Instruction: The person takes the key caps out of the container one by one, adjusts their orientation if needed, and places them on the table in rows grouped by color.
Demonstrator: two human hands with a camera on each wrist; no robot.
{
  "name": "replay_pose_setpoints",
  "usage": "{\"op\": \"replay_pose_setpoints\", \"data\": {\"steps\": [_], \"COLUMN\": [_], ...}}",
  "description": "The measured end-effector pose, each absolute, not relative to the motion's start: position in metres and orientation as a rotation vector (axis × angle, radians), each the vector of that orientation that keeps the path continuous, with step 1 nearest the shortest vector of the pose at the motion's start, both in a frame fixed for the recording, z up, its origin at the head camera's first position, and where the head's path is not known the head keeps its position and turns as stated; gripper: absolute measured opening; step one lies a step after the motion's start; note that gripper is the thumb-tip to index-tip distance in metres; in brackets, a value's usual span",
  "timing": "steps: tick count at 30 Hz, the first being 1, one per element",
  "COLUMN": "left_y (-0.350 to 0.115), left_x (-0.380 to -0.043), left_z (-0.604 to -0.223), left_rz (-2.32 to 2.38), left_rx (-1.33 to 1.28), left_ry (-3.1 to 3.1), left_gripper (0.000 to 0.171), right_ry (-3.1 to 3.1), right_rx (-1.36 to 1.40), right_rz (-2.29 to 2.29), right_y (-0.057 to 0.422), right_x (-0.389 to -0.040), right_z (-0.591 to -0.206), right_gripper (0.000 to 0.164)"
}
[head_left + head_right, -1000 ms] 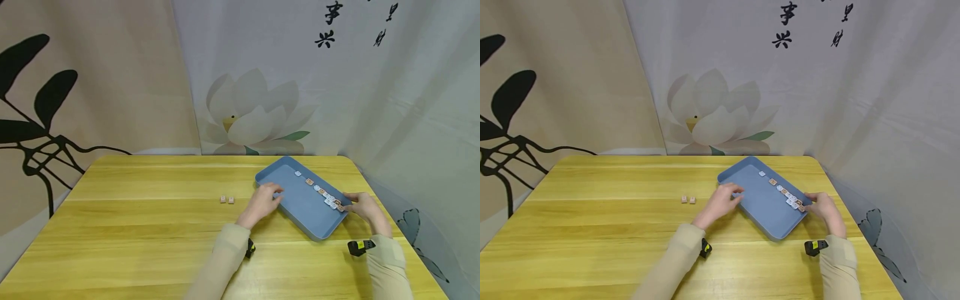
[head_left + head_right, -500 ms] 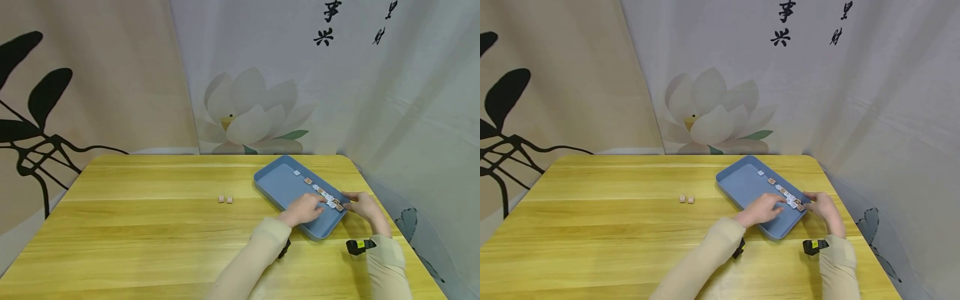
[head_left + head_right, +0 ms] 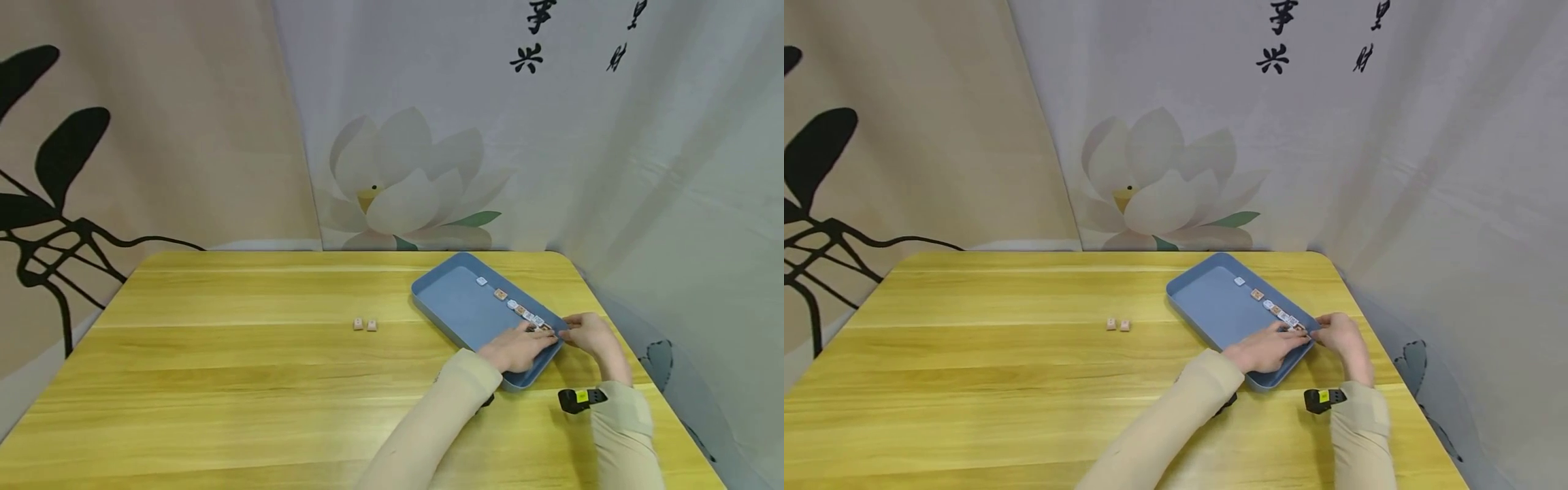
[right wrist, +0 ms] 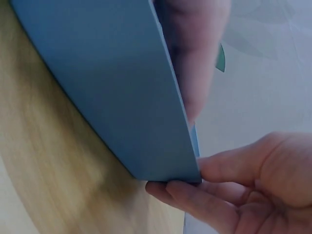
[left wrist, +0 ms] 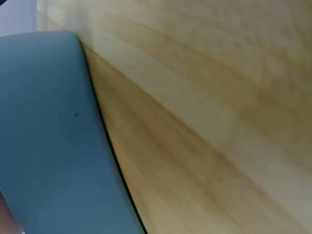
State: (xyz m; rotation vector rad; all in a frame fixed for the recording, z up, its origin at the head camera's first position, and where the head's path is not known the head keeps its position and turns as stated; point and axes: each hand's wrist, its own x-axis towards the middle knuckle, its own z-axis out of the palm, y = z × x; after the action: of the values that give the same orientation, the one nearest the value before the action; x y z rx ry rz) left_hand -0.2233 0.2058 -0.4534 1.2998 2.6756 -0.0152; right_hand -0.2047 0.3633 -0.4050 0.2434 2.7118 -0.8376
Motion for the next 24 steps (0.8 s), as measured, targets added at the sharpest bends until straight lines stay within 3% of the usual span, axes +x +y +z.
{"op": "replay_pose_setpoints", "data": {"steps": [13,24], "left_y": [0.204,0.187], "left_x": [-0.221,-0.227], "left_z": [-0.455,-0.451], "left_rz": [-0.188,0.315], "left_rx": [1.360,1.472], "left_ry": [2.731,2.709], "left_gripper": [0.046,0.019], "right_ry": [2.652,2.644], "right_rx": [0.257,0.255], "right_rz": [-1.090,-1.106], "right_y": [0.365,0.367], "right_x": [-0.202,-0.201], "right_z": [-0.412,-0.412], "right_gripper": [0.049,0.051]}}
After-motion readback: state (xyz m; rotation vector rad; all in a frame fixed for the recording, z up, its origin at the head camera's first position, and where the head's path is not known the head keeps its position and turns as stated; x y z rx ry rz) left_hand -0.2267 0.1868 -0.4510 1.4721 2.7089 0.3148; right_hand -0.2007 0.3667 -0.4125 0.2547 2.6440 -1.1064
